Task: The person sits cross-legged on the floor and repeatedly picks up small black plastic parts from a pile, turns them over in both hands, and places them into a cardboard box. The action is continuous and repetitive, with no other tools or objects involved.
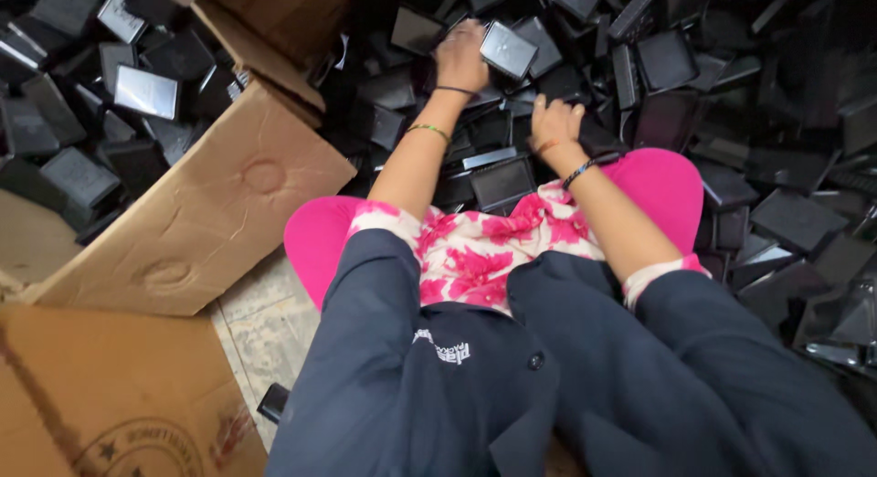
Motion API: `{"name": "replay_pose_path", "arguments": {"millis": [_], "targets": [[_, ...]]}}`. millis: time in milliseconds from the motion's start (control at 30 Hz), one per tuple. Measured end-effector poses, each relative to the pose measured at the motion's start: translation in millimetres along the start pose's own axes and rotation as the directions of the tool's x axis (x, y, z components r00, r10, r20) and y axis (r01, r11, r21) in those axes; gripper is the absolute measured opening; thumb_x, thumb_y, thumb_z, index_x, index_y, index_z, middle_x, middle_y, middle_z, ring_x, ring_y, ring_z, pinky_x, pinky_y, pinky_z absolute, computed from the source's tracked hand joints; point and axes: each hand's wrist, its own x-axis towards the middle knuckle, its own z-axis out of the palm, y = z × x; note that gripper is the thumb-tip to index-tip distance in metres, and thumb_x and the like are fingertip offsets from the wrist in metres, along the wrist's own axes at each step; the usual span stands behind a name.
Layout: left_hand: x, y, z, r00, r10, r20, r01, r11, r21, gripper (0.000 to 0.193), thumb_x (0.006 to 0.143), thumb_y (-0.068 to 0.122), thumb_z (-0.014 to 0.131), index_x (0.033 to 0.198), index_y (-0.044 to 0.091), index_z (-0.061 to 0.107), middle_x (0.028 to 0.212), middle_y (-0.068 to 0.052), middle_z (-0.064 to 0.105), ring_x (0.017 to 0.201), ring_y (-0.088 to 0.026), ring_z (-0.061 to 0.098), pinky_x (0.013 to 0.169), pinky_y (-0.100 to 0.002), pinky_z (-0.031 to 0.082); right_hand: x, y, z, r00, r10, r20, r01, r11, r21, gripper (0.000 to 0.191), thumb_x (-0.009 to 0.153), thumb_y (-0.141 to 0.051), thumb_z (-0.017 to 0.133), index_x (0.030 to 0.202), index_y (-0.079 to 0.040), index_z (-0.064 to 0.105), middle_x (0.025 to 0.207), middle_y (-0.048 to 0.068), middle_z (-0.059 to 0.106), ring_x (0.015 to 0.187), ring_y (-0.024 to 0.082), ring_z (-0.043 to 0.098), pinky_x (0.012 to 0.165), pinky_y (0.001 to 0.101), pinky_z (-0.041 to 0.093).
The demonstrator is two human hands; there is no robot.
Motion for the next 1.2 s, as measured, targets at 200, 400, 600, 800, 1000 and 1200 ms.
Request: {"name": "replay_pose_path", "arguments": {"millis": [200, 400, 600, 800, 1000, 1200], "targets": [[35, 41, 45, 0.935, 0.34, -0.102, -0.289, 0.896, 0.338, 0.063, 0.072, 0.024, 0.08, 0.13, 0.025, 0.057, 0.139, -0.007, 0.057, 0.134, -0.031, 0.049, 0.105, -0.069, 0.029, -8, 34, 15, 0.989, -0.081, -0.125, 0.116, 0.943, 0.31, 0.029, 0.084, -0.012, 0.07, 0.112, -0.009, 0.066, 0.101, 0.013, 0.073, 0.094, 0.034, 0.07, 0.085, 0.0569, 0.041], [18, 25, 18, 0.929, 0.006, 0.369, -0.024, 0.999, 0.043, 0.091, 0.071, 0.043, 0.088, 0.149, 0.02, 0.046, 0.135, -0.014, 0.057, 0.13, -0.032, 0.052, 0.117, -0.052, 0.035, -58, 76, -2, 0.918, -0.285, -0.277, 0.355, 0.901, 0.249, 0.024, 0.094, -0.009, 0.065, 0.118, -0.01, 0.065, 0.112, 0.009, 0.07, 0.106, 0.031, 0.067, 0.099, 0.0468, 0.047], [-48, -12, -18, 0.822, -0.487, 0.296, 0.299, -0.074, -0.951, 0.071, 0.087, 0.038, 0.072, 0.149, 0.022, 0.042, 0.109, -0.014, 0.063, 0.09, -0.028, 0.065, 0.08, -0.043, 0.056, -89, 71, -1, 0.888, -0.41, -0.208, 0.449, 0.871, 0.199, 0.06, 0.072, -0.045, 0.079, 0.111, -0.001, 0.067, 0.127, 0.02, 0.063, 0.12, 0.034, 0.057, 0.102, 0.0582, 0.039], [-155, -22, -55, 0.816, -0.357, 0.455, 0.1, -0.689, -0.718, 0.073, 0.091, 0.074, 0.046, 0.135, 0.016, 0.056, 0.103, -0.012, 0.071, 0.09, -0.029, 0.07, 0.081, -0.044, 0.06, -56, 23, 10, 0.983, -0.152, 0.1, 0.156, 0.987, -0.033, 0.06, 0.07, -0.051, 0.083, 0.112, -0.009, 0.073, 0.119, 0.022, 0.064, 0.118, 0.037, 0.059, 0.106, 0.0608, 0.028], [-201, 2, -81, 0.86, -0.362, 0.359, 0.045, -0.648, -0.761, 0.07, 0.102, 0.067, 0.039, 0.146, 0.014, 0.049, 0.113, -0.011, 0.068, 0.1, -0.026, 0.067, 0.09, -0.042, 0.058, -68, 3, -44, 0.992, -0.117, -0.042, 0.124, 0.932, 0.34, 0.05, 0.073, -0.045, 0.084, 0.101, -0.007, 0.068, 0.096, 0.012, 0.071, 0.095, 0.03, 0.068, 0.108, 0.0662, 0.032], [-210, 57, -96, 0.905, -0.366, 0.218, 0.021, -0.472, -0.881, 0.07, 0.109, 0.061, 0.035, 0.158, 0.011, 0.04, 0.129, -0.009, 0.063, 0.116, -0.02, 0.062, 0.105, -0.037, 0.053, -137, -60, -114, 0.957, -0.098, -0.273, 0.288, 0.204, 0.936, 0.055, 0.085, -0.023, 0.091, 0.124, -0.004, 0.057, 0.107, 0.005, 0.067, 0.096, 0.01, 0.061, 0.084, 0.0246, 0.052]]}}
